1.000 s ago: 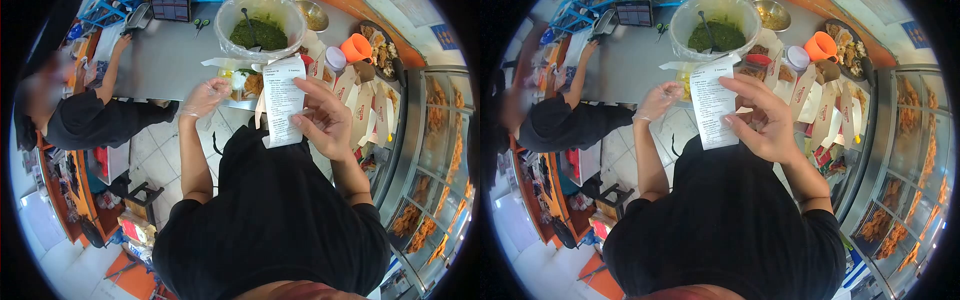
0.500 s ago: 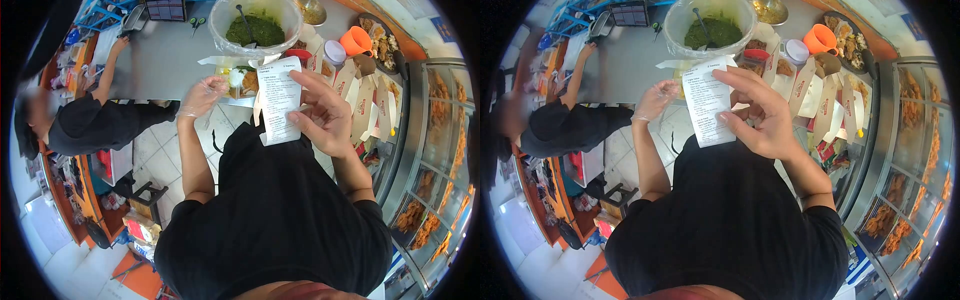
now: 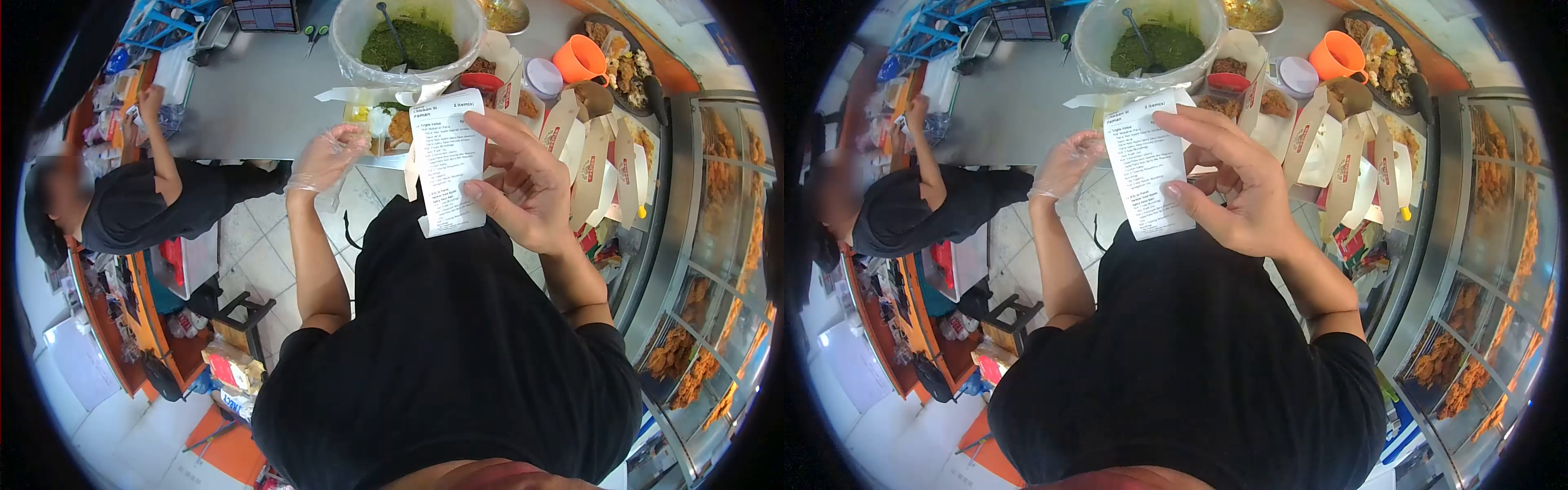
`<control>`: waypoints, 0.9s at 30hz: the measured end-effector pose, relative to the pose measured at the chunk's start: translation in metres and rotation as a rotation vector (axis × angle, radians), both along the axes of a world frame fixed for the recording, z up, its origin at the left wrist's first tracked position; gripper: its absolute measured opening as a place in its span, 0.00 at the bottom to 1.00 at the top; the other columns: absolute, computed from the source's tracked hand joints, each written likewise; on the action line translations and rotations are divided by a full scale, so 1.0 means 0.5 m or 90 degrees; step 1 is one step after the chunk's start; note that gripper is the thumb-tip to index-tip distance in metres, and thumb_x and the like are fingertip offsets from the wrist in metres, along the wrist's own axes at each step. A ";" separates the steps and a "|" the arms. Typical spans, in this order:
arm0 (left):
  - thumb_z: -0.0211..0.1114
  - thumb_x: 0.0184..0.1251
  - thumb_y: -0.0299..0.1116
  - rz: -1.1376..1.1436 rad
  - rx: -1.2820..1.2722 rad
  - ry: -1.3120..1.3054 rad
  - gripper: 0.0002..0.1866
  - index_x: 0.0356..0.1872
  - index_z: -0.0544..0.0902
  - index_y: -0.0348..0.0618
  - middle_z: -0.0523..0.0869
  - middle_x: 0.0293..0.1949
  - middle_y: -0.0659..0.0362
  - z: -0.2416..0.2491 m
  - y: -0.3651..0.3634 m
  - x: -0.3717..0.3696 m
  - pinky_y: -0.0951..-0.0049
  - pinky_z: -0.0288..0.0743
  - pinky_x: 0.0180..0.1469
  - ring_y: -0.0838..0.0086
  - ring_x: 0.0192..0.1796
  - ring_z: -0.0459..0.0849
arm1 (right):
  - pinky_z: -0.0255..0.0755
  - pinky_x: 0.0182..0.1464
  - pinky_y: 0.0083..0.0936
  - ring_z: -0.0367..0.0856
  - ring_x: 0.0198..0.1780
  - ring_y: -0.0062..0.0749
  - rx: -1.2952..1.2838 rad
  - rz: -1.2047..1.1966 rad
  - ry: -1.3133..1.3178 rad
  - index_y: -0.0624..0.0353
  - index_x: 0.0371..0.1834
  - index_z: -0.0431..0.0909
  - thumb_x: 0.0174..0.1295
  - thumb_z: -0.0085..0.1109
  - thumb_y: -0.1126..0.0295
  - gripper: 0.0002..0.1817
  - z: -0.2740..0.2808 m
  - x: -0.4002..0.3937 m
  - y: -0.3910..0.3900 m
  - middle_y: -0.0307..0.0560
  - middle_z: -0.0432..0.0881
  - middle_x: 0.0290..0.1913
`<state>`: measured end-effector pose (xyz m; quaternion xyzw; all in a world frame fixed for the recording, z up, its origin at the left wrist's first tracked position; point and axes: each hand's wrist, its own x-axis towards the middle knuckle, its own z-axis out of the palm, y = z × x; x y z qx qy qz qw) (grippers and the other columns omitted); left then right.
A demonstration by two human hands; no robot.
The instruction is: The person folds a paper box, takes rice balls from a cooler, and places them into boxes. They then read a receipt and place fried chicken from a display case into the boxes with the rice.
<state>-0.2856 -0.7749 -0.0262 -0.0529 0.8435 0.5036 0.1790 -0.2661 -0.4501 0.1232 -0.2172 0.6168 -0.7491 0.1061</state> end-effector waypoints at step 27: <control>0.71 0.70 0.45 0.018 -0.048 0.017 0.22 0.55 0.85 0.39 0.86 0.36 0.60 0.030 0.032 0.011 0.73 0.77 0.46 0.77 0.39 0.80 | 0.86 0.50 0.21 0.77 0.48 0.21 -0.004 0.029 0.007 0.64 0.72 0.73 0.62 0.62 0.88 0.32 0.004 -0.014 0.010 0.53 0.66 0.73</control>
